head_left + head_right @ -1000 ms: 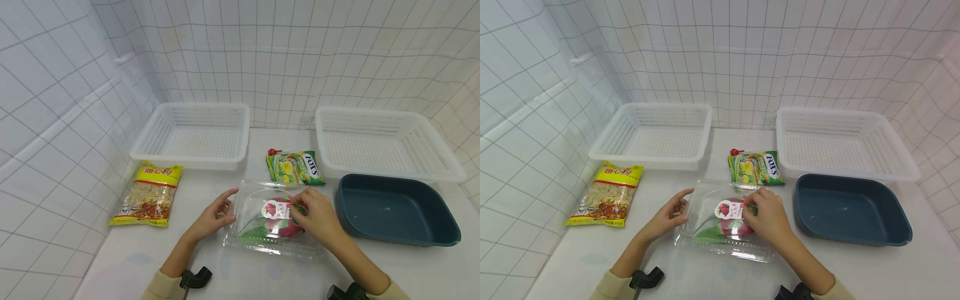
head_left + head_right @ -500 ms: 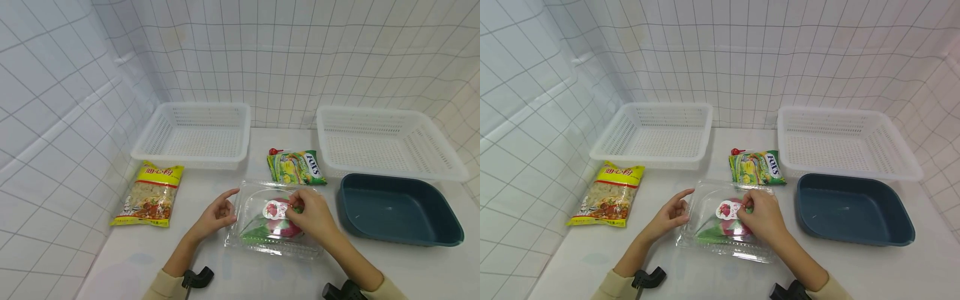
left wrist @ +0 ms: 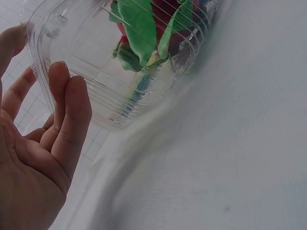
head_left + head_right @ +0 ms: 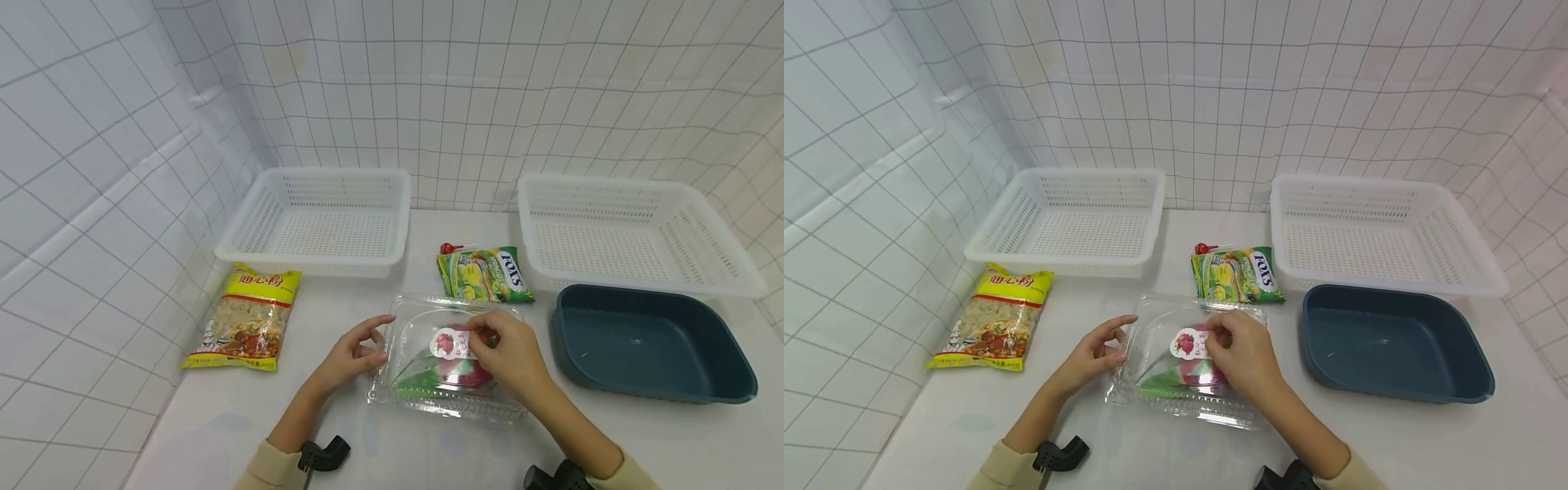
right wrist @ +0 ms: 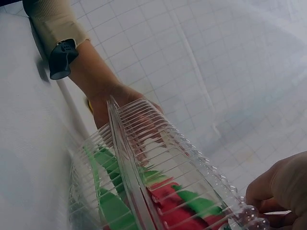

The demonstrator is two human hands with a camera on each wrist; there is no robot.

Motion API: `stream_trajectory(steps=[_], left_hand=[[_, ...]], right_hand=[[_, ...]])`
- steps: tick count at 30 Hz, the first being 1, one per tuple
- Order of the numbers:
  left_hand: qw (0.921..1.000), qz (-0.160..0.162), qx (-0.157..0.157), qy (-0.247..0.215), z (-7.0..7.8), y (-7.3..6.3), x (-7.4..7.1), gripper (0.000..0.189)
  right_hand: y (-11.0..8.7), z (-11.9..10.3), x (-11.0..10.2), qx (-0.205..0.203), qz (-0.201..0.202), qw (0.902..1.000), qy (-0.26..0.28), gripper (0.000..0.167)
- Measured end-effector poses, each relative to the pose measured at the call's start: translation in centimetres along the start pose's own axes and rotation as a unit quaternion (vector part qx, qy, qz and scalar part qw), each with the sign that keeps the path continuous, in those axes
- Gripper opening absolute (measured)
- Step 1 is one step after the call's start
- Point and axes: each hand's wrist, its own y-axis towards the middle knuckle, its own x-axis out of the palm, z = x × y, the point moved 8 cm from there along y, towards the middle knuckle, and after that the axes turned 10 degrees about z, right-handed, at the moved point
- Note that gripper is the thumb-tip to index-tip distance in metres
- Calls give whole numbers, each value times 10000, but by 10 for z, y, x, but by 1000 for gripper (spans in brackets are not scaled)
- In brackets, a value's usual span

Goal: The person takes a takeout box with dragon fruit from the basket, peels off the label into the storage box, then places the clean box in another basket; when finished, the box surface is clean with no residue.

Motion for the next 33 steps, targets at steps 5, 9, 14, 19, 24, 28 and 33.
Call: stream_trajectory(steps=[5,9,14,19,24,28,33], left_hand=[[10000,12,-66,15,0,0,0,59],[10000,-1,-75,-15,0,0,0,60],[10000,-39,-27,-69,0,0,1,60],[10000,-40,-40,-62,0,0,0,60],[10000,-48,-6,-30,0,0,0,60],[9999,-70,-3,-72,0,0,1,60],[9999,-74,-32,-91,0,0,1,61]], right_hand=[[0,-3,-3,-135,175,9997,114,14],[0,-7,-6,-419,465,9975,318,16],[3,-8,-13,-776,928,9901,719,20],[5,0,-14,-442,780,9916,929,20],[6,9,-15,82,499,9932,1052,17],[7,13,-20,326,408,9927,1087,16],[7,19,-28,488,403,9925,1041,18]])
